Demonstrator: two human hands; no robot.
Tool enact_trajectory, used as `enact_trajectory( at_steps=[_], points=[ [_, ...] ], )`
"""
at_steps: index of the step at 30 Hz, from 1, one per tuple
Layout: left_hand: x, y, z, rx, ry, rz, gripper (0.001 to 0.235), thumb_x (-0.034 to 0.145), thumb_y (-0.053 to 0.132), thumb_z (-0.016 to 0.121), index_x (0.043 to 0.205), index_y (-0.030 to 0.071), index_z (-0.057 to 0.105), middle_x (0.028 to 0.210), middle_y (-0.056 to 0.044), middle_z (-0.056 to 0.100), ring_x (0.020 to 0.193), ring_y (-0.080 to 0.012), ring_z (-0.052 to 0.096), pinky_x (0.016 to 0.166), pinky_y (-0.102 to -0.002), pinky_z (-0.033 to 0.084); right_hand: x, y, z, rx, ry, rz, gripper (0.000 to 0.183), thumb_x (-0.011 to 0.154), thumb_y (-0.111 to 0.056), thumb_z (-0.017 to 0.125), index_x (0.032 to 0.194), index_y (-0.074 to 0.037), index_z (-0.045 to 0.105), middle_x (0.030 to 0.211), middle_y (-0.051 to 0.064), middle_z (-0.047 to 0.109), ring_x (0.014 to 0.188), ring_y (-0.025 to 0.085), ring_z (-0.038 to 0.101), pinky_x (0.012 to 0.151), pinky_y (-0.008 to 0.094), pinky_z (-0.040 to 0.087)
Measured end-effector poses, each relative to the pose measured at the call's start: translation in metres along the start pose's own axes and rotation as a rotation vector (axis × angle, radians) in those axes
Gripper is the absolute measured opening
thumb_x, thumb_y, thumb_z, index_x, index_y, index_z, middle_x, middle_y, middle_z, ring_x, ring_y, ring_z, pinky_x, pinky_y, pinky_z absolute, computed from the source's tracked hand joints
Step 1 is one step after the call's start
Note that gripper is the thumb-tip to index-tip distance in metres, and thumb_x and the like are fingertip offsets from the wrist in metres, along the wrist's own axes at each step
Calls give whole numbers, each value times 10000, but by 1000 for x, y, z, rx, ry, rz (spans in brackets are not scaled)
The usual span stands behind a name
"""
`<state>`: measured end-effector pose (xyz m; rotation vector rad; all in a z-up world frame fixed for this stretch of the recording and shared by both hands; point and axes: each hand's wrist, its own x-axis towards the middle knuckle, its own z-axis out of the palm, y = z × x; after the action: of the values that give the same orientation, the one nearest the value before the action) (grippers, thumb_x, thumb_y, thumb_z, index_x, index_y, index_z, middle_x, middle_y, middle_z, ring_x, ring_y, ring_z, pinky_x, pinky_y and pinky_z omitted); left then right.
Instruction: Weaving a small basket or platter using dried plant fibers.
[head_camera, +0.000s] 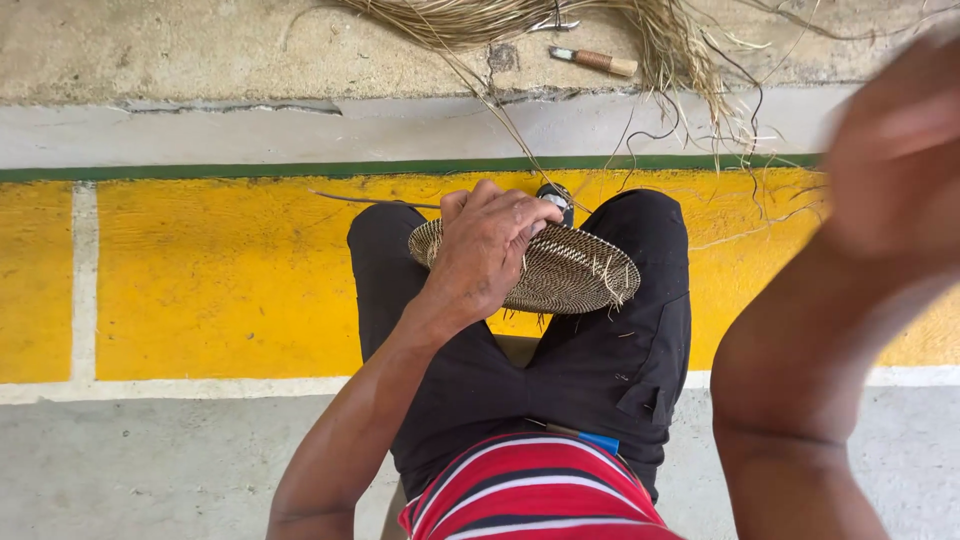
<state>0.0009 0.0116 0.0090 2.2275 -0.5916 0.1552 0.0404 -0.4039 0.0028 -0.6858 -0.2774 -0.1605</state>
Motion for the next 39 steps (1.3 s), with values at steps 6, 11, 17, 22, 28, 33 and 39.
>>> enact_trajectory(
  at_steps=[6, 11, 17, 22, 28, 33, 39],
  points=[
    [-3, 3, 0, 61, 58, 61, 284, 923, 52, 694, 1175, 182, 718, 1066, 31, 696, 1008, -196, 557, 972, -417, 306, -42, 133, 146, -541, -221, -5, 333, 985, 69, 720, 1228, -52, 525, 1026, 103, 714, 994, 184, 735, 886, 302, 637],
    [-5, -1, 8, 92, 75, 58, 350, 882, 38, 727, 1202, 179, 723, 1069, 43, 704, 998, -187, 547, 982, -429, 306, -66, 144, 134, -1104, -291, -76, 142, 992, 75, 725, 1065, -27, 657, 1030, 95, 725, 1058, 188, 668, 979, 316, 555],
    [-7, -2, 9, 76, 99, 50, 317, 917, 61, 739, 1207, 188, 721, 1041, 64, 722, 975, -165, 555, 987, -419, 306, -62, 147, 143, -1198, -327, -105, 169, 955, 73, 730, 1028, -72, 683, 1055, 40, 752, 1108, 195, 646, 1026, 348, 546],
    [-5, 3, 5, 61, 73, 37, 344, 906, 57, 722, 1223, 190, 721, 1052, 68, 732, 964, -172, 553, 976, -412, 314, -64, 150, 147, -1506, -457, -339, 212, 885, 33, 789, 1045, -82, 709, 1109, 63, 746, 1094, 229, 647, 976, 381, 518],
    [-10, 3, 3, 29, 106, 73, 298, 943, 87, 706, 1201, 234, 724, 1099, 71, 757, 961, -161, 576, 967, -392, 316, -34, 132, 131, -1340, -594, 46, 275, 798, -69, 829, 1063, -98, 759, 1064, 92, 689, 1028, 227, 620, 878, 354, 525],
    [-14, 3, -3, 30, 63, 92, 313, 962, 66, 698, 1225, 236, 725, 1070, 61, 753, 968, -160, 593, 983, -379, 329, -11, 147, 118, -1153, -506, 300, 119, 980, -89, 680, 1091, -86, 722, 1007, 18, 740, 938, 148, 702, 850, 309, 576],
    [-14, 3, -8, 36, 71, 100, 312, 953, 58, 690, 1209, 234, 730, 1070, 60, 761, 952, -156, 588, 996, -368, 333, 5, 170, 102, -1087, -564, 270, 104, 1011, -109, 677, 1077, -28, 678, 957, 38, 683, 889, 170, 667, 812, 334, 565]
  ],
)
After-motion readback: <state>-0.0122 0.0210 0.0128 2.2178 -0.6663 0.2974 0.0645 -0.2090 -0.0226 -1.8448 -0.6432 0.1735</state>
